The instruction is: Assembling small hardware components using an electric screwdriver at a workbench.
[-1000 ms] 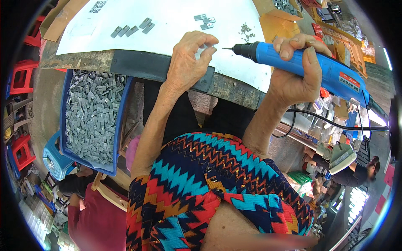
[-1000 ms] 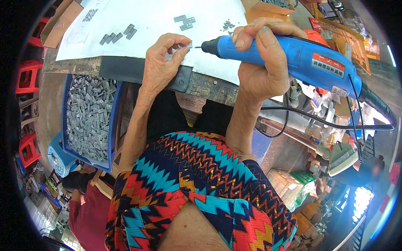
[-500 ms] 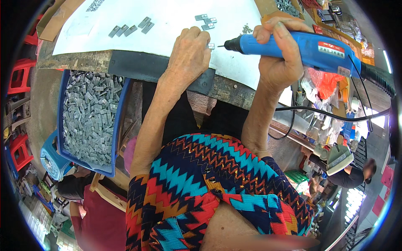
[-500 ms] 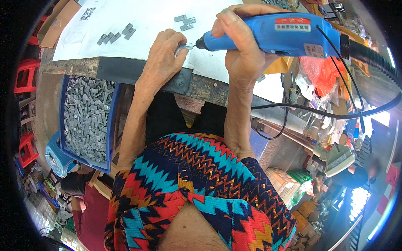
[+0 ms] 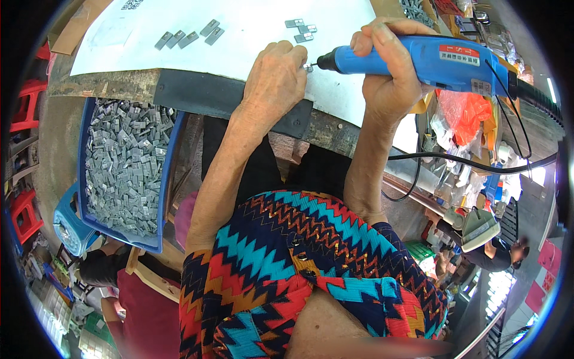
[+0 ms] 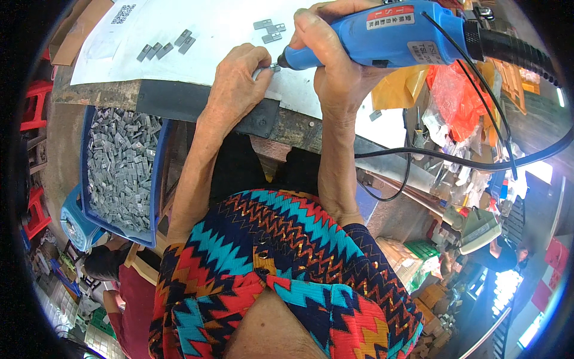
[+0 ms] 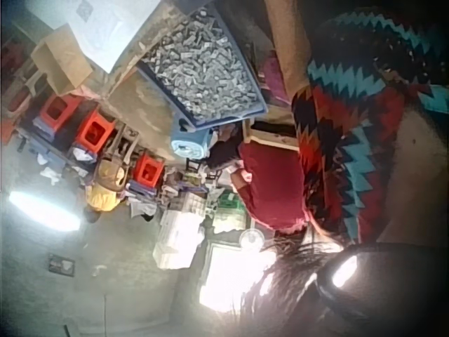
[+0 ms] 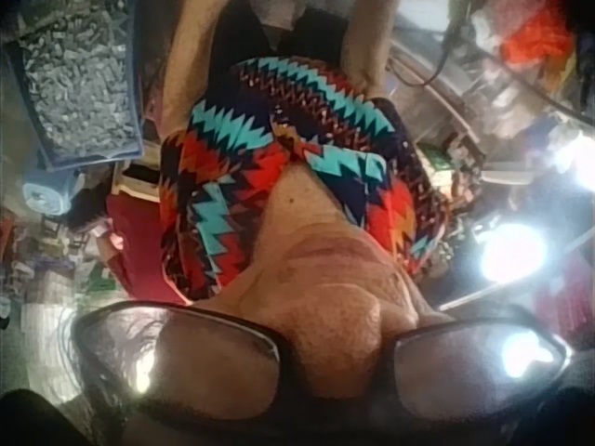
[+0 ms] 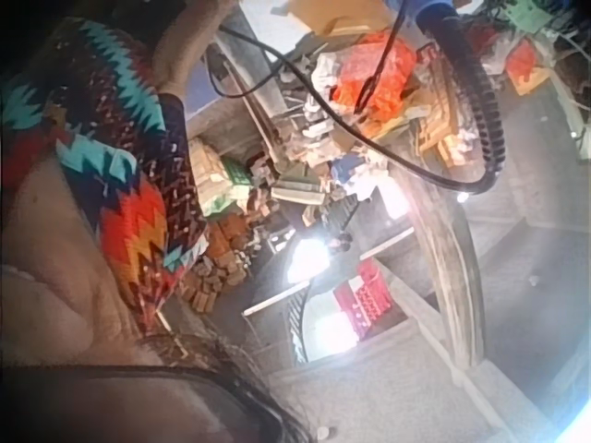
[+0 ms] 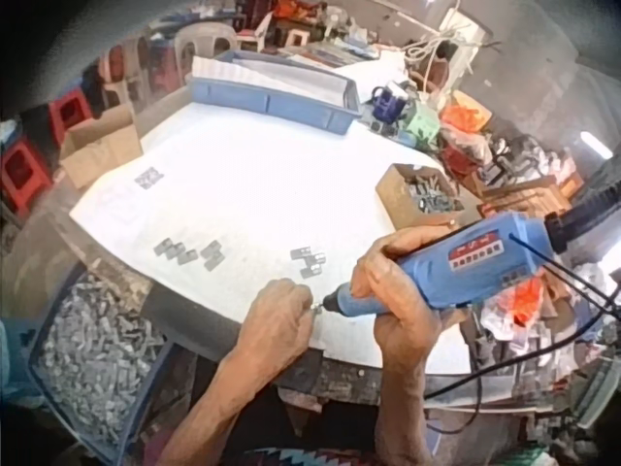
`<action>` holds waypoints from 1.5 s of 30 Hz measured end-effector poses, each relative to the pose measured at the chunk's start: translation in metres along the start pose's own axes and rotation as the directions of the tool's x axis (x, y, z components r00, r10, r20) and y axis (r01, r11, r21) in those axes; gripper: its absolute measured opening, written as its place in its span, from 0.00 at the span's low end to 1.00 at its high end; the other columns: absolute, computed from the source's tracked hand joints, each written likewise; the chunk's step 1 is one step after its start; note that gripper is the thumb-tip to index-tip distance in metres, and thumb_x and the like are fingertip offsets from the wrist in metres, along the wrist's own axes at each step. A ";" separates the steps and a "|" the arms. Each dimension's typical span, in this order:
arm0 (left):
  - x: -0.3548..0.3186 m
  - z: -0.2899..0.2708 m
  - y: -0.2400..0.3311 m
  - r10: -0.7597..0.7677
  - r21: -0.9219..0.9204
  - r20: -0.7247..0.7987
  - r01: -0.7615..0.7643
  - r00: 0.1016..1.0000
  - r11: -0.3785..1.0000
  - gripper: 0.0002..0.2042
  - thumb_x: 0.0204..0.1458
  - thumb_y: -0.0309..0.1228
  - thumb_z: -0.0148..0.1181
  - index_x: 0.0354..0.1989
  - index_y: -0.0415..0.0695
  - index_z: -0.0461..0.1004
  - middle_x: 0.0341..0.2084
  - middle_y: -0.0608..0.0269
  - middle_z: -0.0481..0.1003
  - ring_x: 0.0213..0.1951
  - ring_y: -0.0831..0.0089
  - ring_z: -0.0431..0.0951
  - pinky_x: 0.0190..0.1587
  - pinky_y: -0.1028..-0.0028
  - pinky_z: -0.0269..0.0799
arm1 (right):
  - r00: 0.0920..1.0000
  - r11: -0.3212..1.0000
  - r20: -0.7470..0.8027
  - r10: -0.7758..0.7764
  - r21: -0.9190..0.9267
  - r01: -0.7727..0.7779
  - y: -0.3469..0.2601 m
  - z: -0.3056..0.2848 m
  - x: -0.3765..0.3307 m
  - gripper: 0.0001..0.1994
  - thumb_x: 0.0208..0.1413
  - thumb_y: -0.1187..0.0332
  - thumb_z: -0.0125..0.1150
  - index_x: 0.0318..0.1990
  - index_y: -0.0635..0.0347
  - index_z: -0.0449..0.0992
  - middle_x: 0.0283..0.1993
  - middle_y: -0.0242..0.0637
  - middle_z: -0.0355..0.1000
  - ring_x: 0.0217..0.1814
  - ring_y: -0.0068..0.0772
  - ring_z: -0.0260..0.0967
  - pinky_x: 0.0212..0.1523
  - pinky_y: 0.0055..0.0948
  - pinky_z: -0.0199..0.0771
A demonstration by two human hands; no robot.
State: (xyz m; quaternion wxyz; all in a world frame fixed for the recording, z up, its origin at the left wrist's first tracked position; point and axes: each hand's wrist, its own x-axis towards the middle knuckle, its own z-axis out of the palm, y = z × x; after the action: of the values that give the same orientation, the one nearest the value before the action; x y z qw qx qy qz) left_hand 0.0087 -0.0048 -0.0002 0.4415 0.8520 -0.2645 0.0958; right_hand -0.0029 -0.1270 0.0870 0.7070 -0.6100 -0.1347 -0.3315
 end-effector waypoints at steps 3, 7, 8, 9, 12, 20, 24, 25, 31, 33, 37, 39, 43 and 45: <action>0.000 0.002 0.001 -0.008 -0.006 0.006 0.008 1.000 1.000 0.04 0.40 0.22 0.56 0.25 0.36 0.70 0.22 0.55 0.70 0.29 0.62 0.70 0.34 0.67 0.66 | 1.000 1.000 0.020 -0.012 -0.019 0.013 0.002 -0.002 0.000 0.07 0.40 0.81 0.54 0.30 0.69 0.69 0.21 0.46 0.69 0.18 0.33 0.67 0.24 0.30 0.70; 0.001 0.001 0.000 0.002 -0.005 -0.010 -0.002 1.000 1.000 0.04 0.39 0.22 0.56 0.25 0.36 0.70 0.22 0.55 0.70 0.29 0.62 0.70 0.34 0.67 0.66 | 0.998 1.000 0.051 -0.024 -0.012 0.024 0.004 -0.002 0.002 0.07 0.39 0.81 0.54 0.30 0.69 0.69 0.21 0.46 0.69 0.18 0.33 0.68 0.24 0.30 0.71; 0.001 0.001 0.000 0.001 -0.005 -0.011 -0.001 1.000 1.000 0.04 0.39 0.22 0.56 0.25 0.36 0.70 0.22 0.55 0.70 0.29 0.62 0.70 0.34 0.67 0.66 | 0.998 1.000 0.052 -0.024 -0.012 0.024 0.003 0.000 0.001 0.07 0.39 0.81 0.54 0.30 0.69 0.69 0.21 0.46 0.69 0.18 0.33 0.68 0.24 0.30 0.71; 0.000 0.001 0.000 -0.011 -0.004 -0.006 0.011 1.000 1.000 0.04 0.39 0.22 0.56 0.25 0.36 0.70 0.22 0.55 0.70 0.30 0.62 0.70 0.35 0.67 0.66 | 0.999 1.000 0.038 -0.018 0.002 0.018 0.002 0.002 0.000 0.07 0.39 0.81 0.54 0.30 0.69 0.69 0.21 0.46 0.69 0.18 0.33 0.68 0.24 0.30 0.71; 0.000 0.002 0.000 -0.019 0.001 -0.002 0.019 1.000 1.000 0.05 0.39 0.22 0.57 0.25 0.36 0.70 0.23 0.55 0.70 0.30 0.62 0.71 0.35 0.66 0.66 | 0.999 1.000 0.021 -0.024 0.001 0.024 0.002 0.004 0.000 0.07 0.39 0.81 0.54 0.30 0.69 0.69 0.20 0.46 0.69 0.18 0.33 0.67 0.24 0.29 0.70; -0.001 0.002 0.001 -0.017 0.018 0.000 0.017 1.000 1.000 0.05 0.39 0.22 0.57 0.26 0.37 0.70 0.24 0.56 0.70 0.31 0.62 0.71 0.35 0.66 0.67 | 0.996 0.999 0.074 -0.041 -0.011 0.042 0.007 0.001 0.000 0.07 0.38 0.80 0.55 0.29 0.70 0.69 0.20 0.46 0.69 0.17 0.33 0.68 0.23 0.29 0.70; 0.000 0.002 0.001 -0.021 0.006 0.007 0.021 1.000 1.000 0.05 0.39 0.22 0.58 0.27 0.37 0.71 0.24 0.56 0.70 0.31 0.62 0.71 0.36 0.66 0.67 | 0.996 0.995 0.054 -0.067 -0.065 0.070 0.006 0.005 0.000 0.07 0.38 0.80 0.55 0.29 0.70 0.69 0.19 0.45 0.69 0.17 0.32 0.68 0.23 0.29 0.71; 0.001 0.003 0.001 -0.019 0.005 0.005 0.019 1.000 1.000 0.05 0.39 0.21 0.58 0.27 0.37 0.71 0.24 0.56 0.70 0.31 0.62 0.71 0.36 0.66 0.67 | 0.996 0.992 0.046 -0.072 -0.096 0.076 0.006 0.006 -0.001 0.07 0.38 0.80 0.56 0.29 0.70 0.69 0.19 0.45 0.69 0.17 0.31 0.68 0.23 0.29 0.71; 0.001 0.002 0.002 -0.078 0.000 0.045 0.078 0.996 0.997 0.06 0.38 0.21 0.59 0.27 0.37 0.71 0.24 0.56 0.70 0.31 0.62 0.71 0.36 0.67 0.67 | 0.988 0.993 0.127 -0.087 -0.069 0.096 0.007 0.006 0.001 0.06 0.39 0.81 0.55 0.28 0.70 0.68 0.19 0.44 0.68 0.17 0.30 0.67 0.22 0.28 0.70; 0.002 0.001 0.002 -0.079 -0.004 0.044 0.079 0.996 0.997 0.06 0.38 0.21 0.59 0.27 0.37 0.71 0.24 0.56 0.70 0.31 0.62 0.71 0.36 0.67 0.67 | 0.989 0.997 0.134 -0.062 -0.046 0.068 0.006 0.008 0.001 0.06 0.39 0.81 0.55 0.28 0.69 0.68 0.18 0.44 0.68 0.17 0.30 0.67 0.22 0.28 0.70; 0.002 0.003 0.000 -0.068 -0.015 0.030 0.068 0.997 0.998 0.06 0.38 0.21 0.59 0.26 0.36 0.71 0.23 0.56 0.70 0.29 0.62 0.71 0.35 0.67 0.67 | 0.984 0.996 0.169 -0.054 -0.055 0.064 0.008 0.005 0.003 0.05 0.39 0.82 0.55 0.27 0.69 0.68 0.18 0.43 0.67 0.16 0.30 0.66 0.21 0.28 0.69; 0.001 0.003 0.000 -0.075 -0.014 0.037 0.076 0.996 0.997 0.06 0.37 0.21 0.59 0.26 0.36 0.71 0.23 0.55 0.70 0.29 0.62 0.71 0.35 0.67 0.67 | 0.979 0.995 0.191 -0.070 -0.062 0.083 0.010 0.005 0.003 0.05 0.39 0.82 0.55 0.27 0.69 0.68 0.17 0.43 0.67 0.17 0.30 0.67 0.21 0.28 0.69; 0.001 0.003 0.000 -0.065 -0.018 0.036 0.065 0.997 0.998 0.06 0.37 0.21 0.59 0.26 0.36 0.71 0.23 0.56 0.70 0.29 0.63 0.71 0.34 0.67 0.67 | 0.979 0.992 0.185 -0.084 -0.073 0.099 0.011 0.007 0.002 0.06 0.39 0.81 0.55 0.28 0.69 0.68 0.18 0.43 0.67 0.17 0.30 0.67 0.21 0.28 0.69; 0.001 0.003 0.000 -0.075 -0.022 0.034 0.076 0.997 0.997 0.06 0.37 0.21 0.59 0.26 0.36 0.71 0.23 0.56 0.70 0.29 0.63 0.71 0.34 0.67 0.67 | 0.967 0.987 0.233 -0.102 -0.096 0.128 0.015 0.002 0.004 0.06 0.39 0.81 0.55 0.28 0.69 0.68 0.18 0.42 0.67 0.17 0.29 0.67 0.21 0.28 0.69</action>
State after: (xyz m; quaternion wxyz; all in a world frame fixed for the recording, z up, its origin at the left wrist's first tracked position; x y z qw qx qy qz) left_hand 0.0090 -0.0074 -0.0011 0.4505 0.8575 -0.2406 0.0618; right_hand 0.0105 -0.1263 0.0781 0.6316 -0.6732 -0.2315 -0.3070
